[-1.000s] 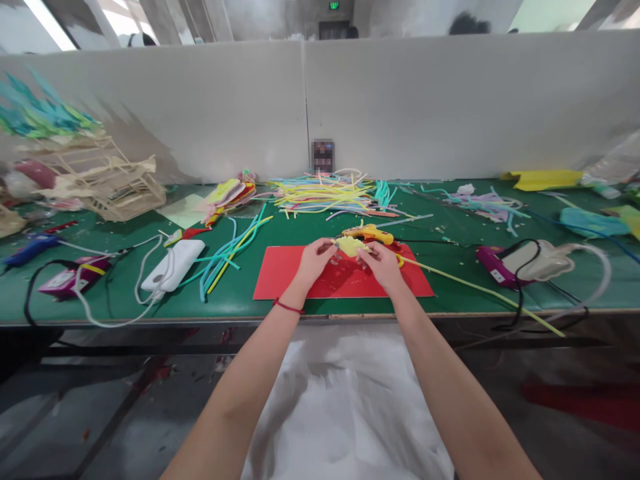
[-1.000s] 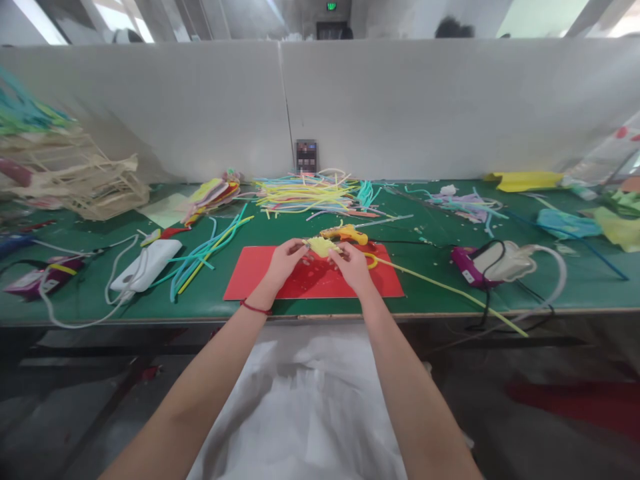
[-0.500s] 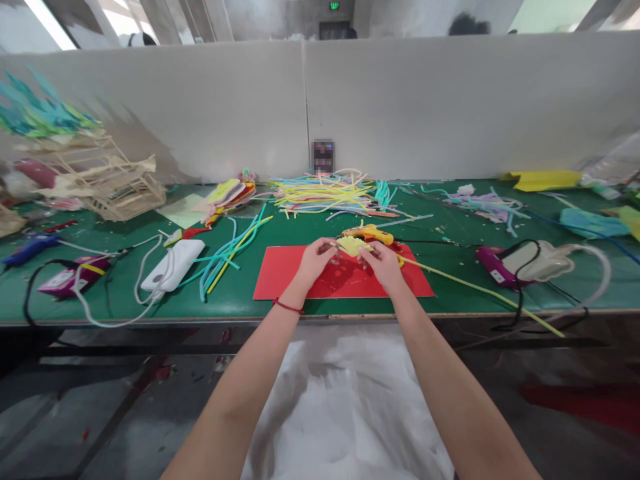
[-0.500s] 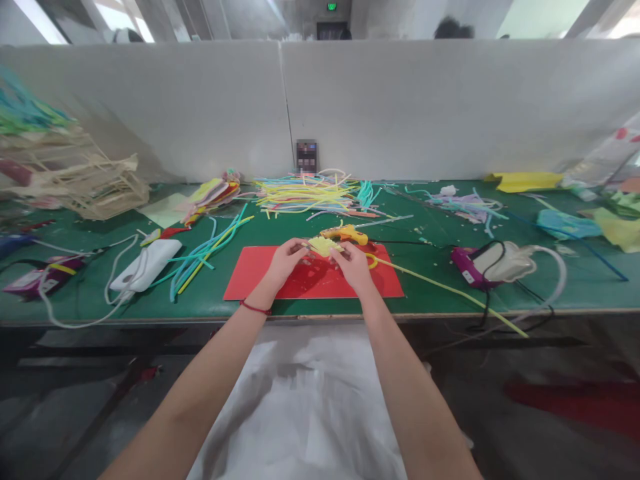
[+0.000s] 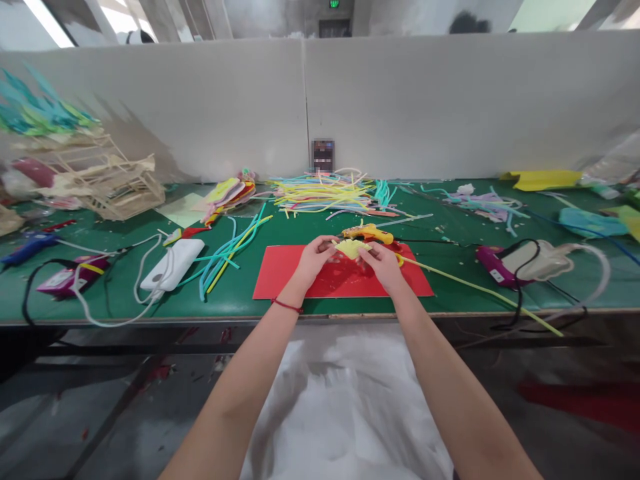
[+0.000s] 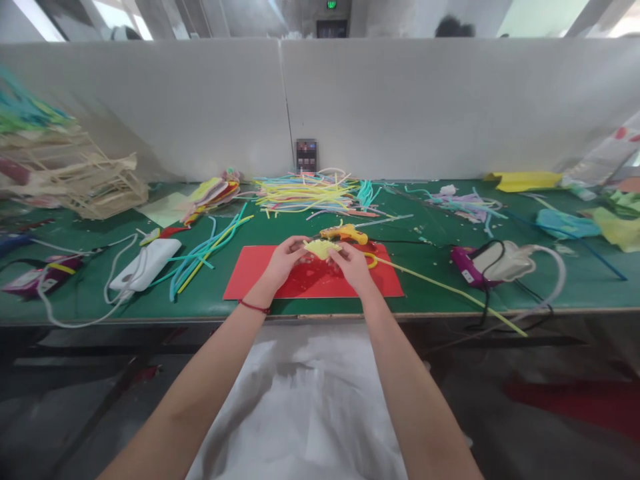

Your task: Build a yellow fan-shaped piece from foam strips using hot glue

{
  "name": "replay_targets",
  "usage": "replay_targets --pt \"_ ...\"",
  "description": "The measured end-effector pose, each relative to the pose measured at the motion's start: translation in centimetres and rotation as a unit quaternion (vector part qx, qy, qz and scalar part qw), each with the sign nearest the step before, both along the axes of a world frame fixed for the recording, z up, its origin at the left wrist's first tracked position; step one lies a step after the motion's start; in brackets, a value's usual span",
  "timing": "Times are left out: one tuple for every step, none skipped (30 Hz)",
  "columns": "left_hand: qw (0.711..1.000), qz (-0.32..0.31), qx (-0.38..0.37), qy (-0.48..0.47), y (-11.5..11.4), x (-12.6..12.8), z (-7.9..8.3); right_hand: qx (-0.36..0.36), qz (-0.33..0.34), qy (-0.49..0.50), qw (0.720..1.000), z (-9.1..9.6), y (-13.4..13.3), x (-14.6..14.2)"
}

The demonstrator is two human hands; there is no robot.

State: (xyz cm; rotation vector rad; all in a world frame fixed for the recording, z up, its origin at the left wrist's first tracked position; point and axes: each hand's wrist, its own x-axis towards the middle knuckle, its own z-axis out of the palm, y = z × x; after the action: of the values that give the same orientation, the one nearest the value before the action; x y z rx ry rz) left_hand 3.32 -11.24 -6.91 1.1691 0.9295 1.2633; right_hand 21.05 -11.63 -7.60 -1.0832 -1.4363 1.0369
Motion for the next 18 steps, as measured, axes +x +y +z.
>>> replay_targets --pt "1.0 0.001 0.001 0.004 0.0 0.0 0.0 0.001 0.008 -0.001 1.0 0.0 0.0 0.0" --pt "1.0 0.001 0.004 0.012 -0.1 0.0 0.1 0.001 0.015 -0.003 1.0 0.0 0.0 0.1" --pt "1.0 0.003 0.01 0.024 -0.1 0.0 0.1 0.001 0.021 -0.005 1.0 -0.1 -0.1 0.1" --pt "0.999 0.005 0.019 0.037 -0.1 0.0 0.1 0.002 0.026 -0.005 1.0 -0.1 -0.1 0.2" --pt "0.998 0.008 0.03 0.05 -0.1 0.0 0.1 0.002 0.029 -0.004 1.0 -0.1 -0.1 0.2" --pt "0.997 0.012 0.044 0.06 -0.1 0.0 0.1 0.001 0.031 -0.002 1.0 -0.1 -0.1 0.2" --pt "0.996 0.017 0.056 0.066 0.0 -0.1 0.0 -0.001 0.031 0.001 1.0 -0.1 -0.1 0.3" --pt "0.995 0.02 0.065 0.07 0.1 -0.1 -0.2 -0.003 0.029 0.003 1.0 -0.1 0.0 0.3" --pt "0.995 0.021 0.072 0.071 0.2 -0.2 -0.3 -0.005 0.027 0.006 1.0 -0.1 0.0 0.3" --pt "0.994 0.021 0.078 0.069 0.4 -0.2 -0.5 -0.006 0.024 0.008 1.0 -0.1 0.0 0.3" --pt "0.994 0.021 0.085 0.069 0.5 -0.2 -0.7 -0.006 0.021 0.012 1.0 -0.2 0.1 0.3" --pt "0.993 0.022 0.092 0.07 0.7 -0.2 -0.9 -0.005 0.018 0.018 1.0 -0.2 0.1 0.3" --pt "0.992 0.024 0.099 0.072 0.8 -0.2 -1.0 -0.004 0.016 0.025 1.0 -0.3 0.2 0.3" --pt "0.992 0.026 0.103 0.075 0.9 -0.2 -1.1 -0.006 0.015 0.033 0.999 -0.4 0.2 0.3" --pt "0.991 0.024 0.105 0.08 0.9 -0.1 -1.1 -0.008 0.014 0.042 0.999 -0.5 0.2 0.3" --pt "0.991 0.02 0.104 0.086 0.8 -0.1 -1.0 -0.011 0.013 0.052 0.998 -0.5 0.3 0.4" --pt "0.99 0.013 0.1 0.093 0.8 -0.1 -0.9 -0.013 0.01 0.062 0.998 -0.6 0.3 0.4" --pt "0.99 0.007 0.095 0.101 0.7 -0.1 -0.8 -0.016 0.007 0.069 0.997 -0.6 0.3 0.4"
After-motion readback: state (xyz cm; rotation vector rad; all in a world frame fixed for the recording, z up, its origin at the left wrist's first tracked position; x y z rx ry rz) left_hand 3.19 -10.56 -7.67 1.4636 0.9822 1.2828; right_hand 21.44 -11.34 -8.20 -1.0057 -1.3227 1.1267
